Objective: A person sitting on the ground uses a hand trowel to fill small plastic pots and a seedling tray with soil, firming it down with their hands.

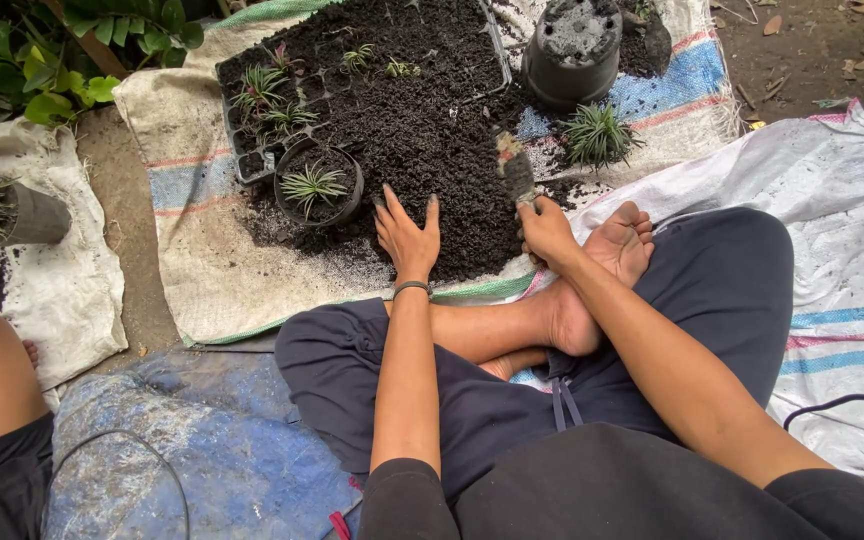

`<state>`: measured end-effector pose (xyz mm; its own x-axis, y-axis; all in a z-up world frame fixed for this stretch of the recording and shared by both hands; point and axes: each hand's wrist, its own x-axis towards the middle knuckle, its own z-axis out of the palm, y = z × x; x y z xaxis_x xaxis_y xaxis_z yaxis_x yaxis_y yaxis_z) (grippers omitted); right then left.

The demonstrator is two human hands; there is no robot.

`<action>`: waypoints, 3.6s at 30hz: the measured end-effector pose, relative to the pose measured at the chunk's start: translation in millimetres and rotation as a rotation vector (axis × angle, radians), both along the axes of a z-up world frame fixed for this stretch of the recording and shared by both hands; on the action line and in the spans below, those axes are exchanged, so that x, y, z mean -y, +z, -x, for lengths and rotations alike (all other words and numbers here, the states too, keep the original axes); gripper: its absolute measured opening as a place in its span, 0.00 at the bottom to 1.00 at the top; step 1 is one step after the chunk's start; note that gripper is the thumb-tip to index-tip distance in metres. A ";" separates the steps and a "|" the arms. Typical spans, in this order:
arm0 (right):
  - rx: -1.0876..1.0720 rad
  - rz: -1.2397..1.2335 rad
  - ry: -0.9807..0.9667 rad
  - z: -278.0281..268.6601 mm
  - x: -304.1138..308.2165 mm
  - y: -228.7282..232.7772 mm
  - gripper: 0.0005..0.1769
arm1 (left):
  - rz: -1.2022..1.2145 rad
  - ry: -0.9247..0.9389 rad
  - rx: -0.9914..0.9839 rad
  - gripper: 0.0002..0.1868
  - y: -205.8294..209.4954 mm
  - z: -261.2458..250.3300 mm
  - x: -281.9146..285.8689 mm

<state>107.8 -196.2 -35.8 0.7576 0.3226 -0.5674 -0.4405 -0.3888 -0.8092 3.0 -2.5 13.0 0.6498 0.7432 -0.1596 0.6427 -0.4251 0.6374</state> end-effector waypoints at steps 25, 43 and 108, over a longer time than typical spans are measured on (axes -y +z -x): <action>0.071 0.132 0.279 1.2 -16.3 -47.3 0.26 | 0.058 -0.025 -0.111 0.43 11.0 18.7 15.0; 0.270 0.240 0.543 -64.3 27.8 104.0 0.29 | -0.100 -0.002 -0.117 0.38 13.4 -4.5 11.9; 0.595 0.173 0.434 -69.1 22.9 82.6 0.15 | -0.099 0.026 0.177 0.31 -11.6 -10.4 -11.6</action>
